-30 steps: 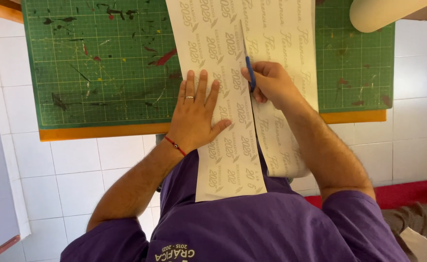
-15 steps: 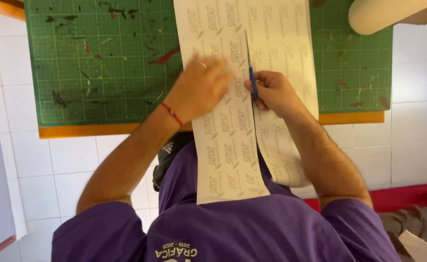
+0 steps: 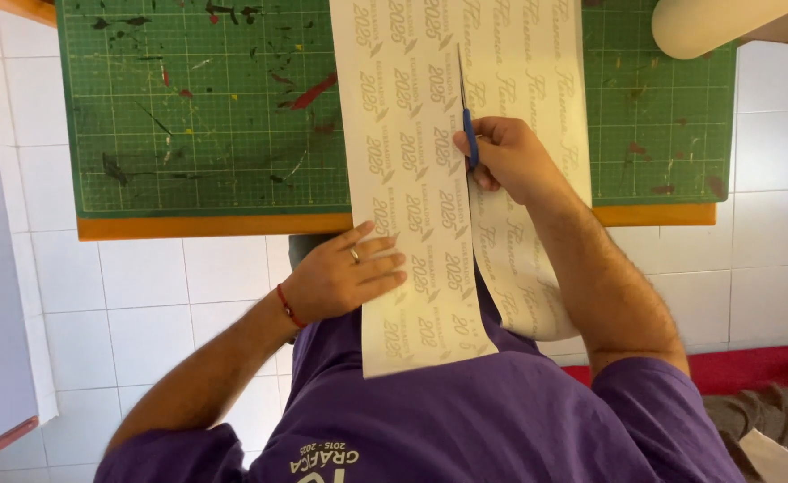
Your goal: Using scissors to manually cut printed label sheets into individual pieces on a cutting mat.
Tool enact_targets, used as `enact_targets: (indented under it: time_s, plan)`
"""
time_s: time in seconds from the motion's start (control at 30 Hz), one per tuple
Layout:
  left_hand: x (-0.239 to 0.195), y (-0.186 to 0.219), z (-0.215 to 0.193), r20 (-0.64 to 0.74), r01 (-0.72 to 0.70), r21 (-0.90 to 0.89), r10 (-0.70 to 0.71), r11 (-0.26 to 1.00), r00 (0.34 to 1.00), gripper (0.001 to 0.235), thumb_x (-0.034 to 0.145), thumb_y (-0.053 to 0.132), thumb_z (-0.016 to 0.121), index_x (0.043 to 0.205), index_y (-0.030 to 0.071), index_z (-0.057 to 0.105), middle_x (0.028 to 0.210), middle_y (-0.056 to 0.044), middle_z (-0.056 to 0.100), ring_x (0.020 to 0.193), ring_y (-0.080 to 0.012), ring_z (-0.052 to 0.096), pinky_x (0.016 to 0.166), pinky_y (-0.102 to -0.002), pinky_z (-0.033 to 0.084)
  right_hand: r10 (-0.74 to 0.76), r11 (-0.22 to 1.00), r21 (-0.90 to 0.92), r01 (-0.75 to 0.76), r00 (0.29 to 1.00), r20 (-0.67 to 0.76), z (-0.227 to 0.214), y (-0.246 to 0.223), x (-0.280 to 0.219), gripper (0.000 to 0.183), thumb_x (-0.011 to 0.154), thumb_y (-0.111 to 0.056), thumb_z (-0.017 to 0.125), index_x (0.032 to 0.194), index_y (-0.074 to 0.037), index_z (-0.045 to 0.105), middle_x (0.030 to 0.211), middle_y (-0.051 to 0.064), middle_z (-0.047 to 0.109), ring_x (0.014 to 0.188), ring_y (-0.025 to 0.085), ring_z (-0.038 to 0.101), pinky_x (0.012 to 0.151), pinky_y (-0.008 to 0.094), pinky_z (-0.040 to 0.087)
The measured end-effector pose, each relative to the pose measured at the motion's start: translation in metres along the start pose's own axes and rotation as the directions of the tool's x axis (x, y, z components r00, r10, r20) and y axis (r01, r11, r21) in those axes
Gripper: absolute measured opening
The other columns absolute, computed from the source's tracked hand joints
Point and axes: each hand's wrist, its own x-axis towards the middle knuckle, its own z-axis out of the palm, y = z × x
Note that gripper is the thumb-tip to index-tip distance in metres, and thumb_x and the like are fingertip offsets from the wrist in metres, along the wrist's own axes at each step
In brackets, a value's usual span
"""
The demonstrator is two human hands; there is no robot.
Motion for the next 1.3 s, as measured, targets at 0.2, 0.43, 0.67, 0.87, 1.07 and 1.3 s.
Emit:
enact_targets:
  time_s: [0.2, 0.43, 0.67, 0.87, 1.07, 1.3]
  plan:
    - [0.002, -0.020, 0.012, -0.126, 0.308, -0.566, -0.449, 0.765, 0.884, 0.027, 0.108, 0.032, 0.078, 0.123, 0.011, 0.086, 0.113, -0.001, 0.087, 0.102, -0.0304, 0.085, 0.090, -0.042, 0.067, 0.039, 0.998, 0.045, -0.038, 0.998, -0.041, -0.009, 0.021, 0.016, 0.030, 0.112, -0.017, 0.077, 0.118, 0.013, 0.074, 0.069, 0.012, 0.066, 0.040, 0.013, 0.059, 0.038, 0.027, 0.046]
    - [0.067, -0.007, -0.063, 0.362, 0.572, -0.820, -0.737, 0.040, 0.571, 0.017, 0.114, 0.014, 0.067, 0.111, 0.005, 0.081, 0.096, -0.006, 0.082, 0.088, -0.0162, 0.071, 0.084, -0.040, 0.064, 0.094, 0.995, -0.035, -0.097, 0.992, -0.078, 0.004, -0.001, -0.024, 0.027, 0.101, -0.004, 0.064, 0.122, 0.009, 0.076, 0.059, 0.012, 0.062, 0.037, 0.016, 0.059, 0.034, 0.025, 0.045]
    - [0.067, -0.052, -0.089, 0.279, 0.556, -0.645, -0.516, 0.524, 0.810, 0.032, 0.090, -0.010, 0.060, 0.112, -0.007, 0.084, 0.091, -0.033, 0.079, 0.085, -0.0525, 0.079, 0.080, -0.058, 0.061, 0.144, 0.989, 0.036, -0.145, 0.989, 0.034, 0.014, 0.007, -0.088, 0.038, 0.101, -0.008, 0.083, 0.129, 0.014, 0.070, 0.062, 0.014, 0.065, 0.034, 0.016, 0.056, 0.031, 0.025, 0.038]
    - [0.072, -0.108, 0.001, 0.326, 0.568, 0.399, -0.690, 0.720, 0.647, 0.108, 0.115, 0.087, 0.046, 0.187, 0.014, 0.016, 0.190, -0.022, 0.006, 0.170, -0.0539, -0.002, 0.137, -0.079, 0.013, 0.418, 0.899, -0.143, -0.415, 0.908, -0.007, 0.025, -0.032, -0.103, 0.029, 0.103, -0.023, 0.080, 0.127, -0.005, 0.081, 0.059, -0.004, 0.050, 0.046, 0.010, 0.046, 0.047, 0.028, 0.035]
    - [0.072, -0.106, 0.001, 0.245, 0.537, 0.400, -0.652, 0.742, 0.718, 0.107, 0.111, 0.087, 0.056, 0.183, 0.010, 0.039, 0.186, -0.026, 0.020, 0.167, -0.0603, 0.015, 0.128, -0.086, 0.022, 0.421, 0.902, -0.090, -0.423, 0.906, -0.040, 0.032, -0.052, -0.080, 0.028, 0.107, -0.029, 0.077, 0.125, -0.008, 0.080, 0.061, 0.000, 0.056, 0.048, 0.011, 0.045, 0.048, 0.028, 0.034]
    - [0.075, -0.103, 0.000, 0.259, 0.569, 0.370, -0.670, 0.734, 0.696, 0.105, 0.111, 0.085, 0.055, 0.183, 0.010, 0.038, 0.187, -0.026, 0.019, 0.168, -0.0596, 0.011, 0.130, -0.085, 0.017, 0.353, 0.924, -0.147, -0.352, 0.935, -0.020, 0.033, -0.053, -0.072, 0.029, 0.108, -0.030, 0.076, 0.125, -0.008, 0.082, 0.062, -0.002, 0.057, 0.050, 0.010, 0.045, 0.048, 0.027, 0.037]
